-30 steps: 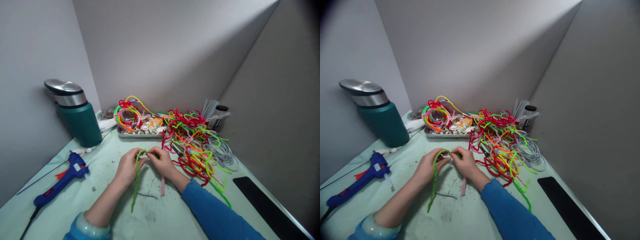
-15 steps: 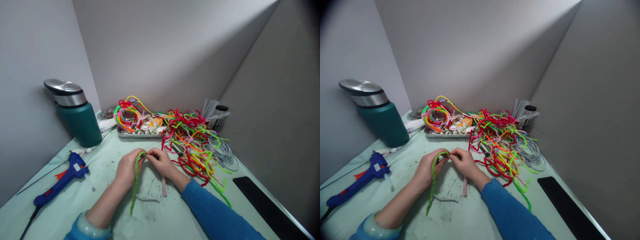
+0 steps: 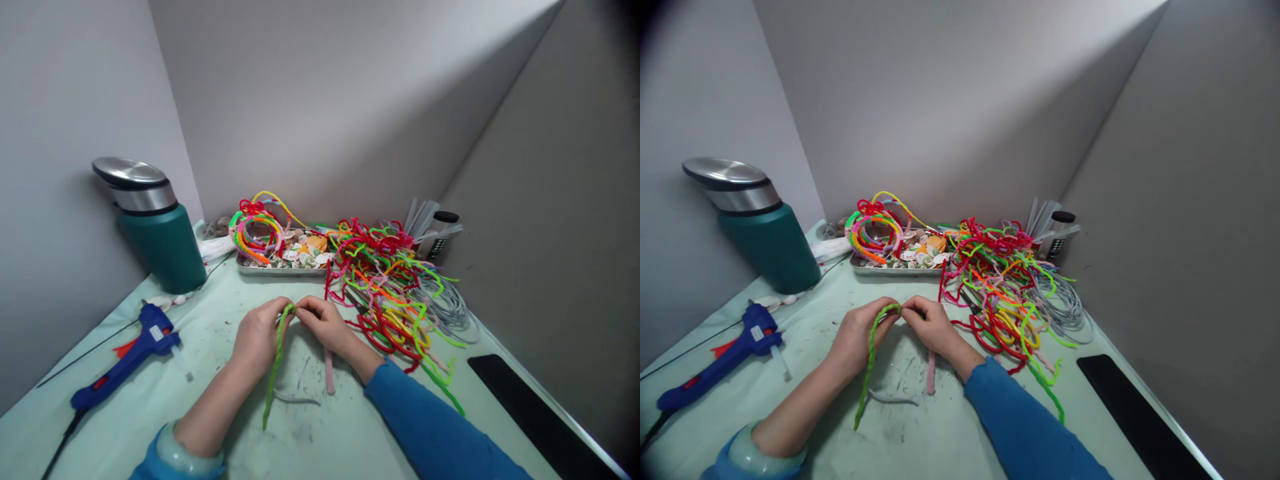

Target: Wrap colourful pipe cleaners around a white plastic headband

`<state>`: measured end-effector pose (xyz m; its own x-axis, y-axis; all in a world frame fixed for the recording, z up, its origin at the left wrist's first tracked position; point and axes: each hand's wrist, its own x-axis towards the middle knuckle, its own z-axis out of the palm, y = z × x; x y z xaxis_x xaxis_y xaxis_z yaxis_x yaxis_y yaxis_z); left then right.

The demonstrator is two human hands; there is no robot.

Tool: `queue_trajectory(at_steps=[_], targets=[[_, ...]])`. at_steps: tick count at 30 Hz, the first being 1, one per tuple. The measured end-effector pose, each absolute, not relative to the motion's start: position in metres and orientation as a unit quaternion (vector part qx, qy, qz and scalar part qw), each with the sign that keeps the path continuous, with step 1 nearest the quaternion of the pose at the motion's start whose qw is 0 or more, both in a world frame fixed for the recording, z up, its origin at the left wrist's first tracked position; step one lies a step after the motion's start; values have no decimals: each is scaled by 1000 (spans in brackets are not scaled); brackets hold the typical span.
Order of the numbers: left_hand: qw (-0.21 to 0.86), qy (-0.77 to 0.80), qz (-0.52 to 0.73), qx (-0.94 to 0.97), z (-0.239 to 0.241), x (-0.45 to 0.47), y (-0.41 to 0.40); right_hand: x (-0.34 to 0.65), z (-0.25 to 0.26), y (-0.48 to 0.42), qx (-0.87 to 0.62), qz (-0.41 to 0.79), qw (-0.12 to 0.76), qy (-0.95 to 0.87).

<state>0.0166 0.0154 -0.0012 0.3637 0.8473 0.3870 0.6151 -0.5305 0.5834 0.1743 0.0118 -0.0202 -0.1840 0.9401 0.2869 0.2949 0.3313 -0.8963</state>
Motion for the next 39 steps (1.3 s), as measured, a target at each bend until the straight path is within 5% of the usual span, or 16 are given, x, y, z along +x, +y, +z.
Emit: queue_trajectory(at_steps=[15, 33, 39], targets=[[177, 458, 348, 799, 0, 18, 18, 174, -19, 11, -477, 347, 450, -671], [354, 520, 333, 703, -5, 18, 24, 170, -20, 6, -472, 278, 430, -718], [276, 525, 359, 721, -1, 20, 18, 171, -19, 6, -477, 274, 433, -714]])
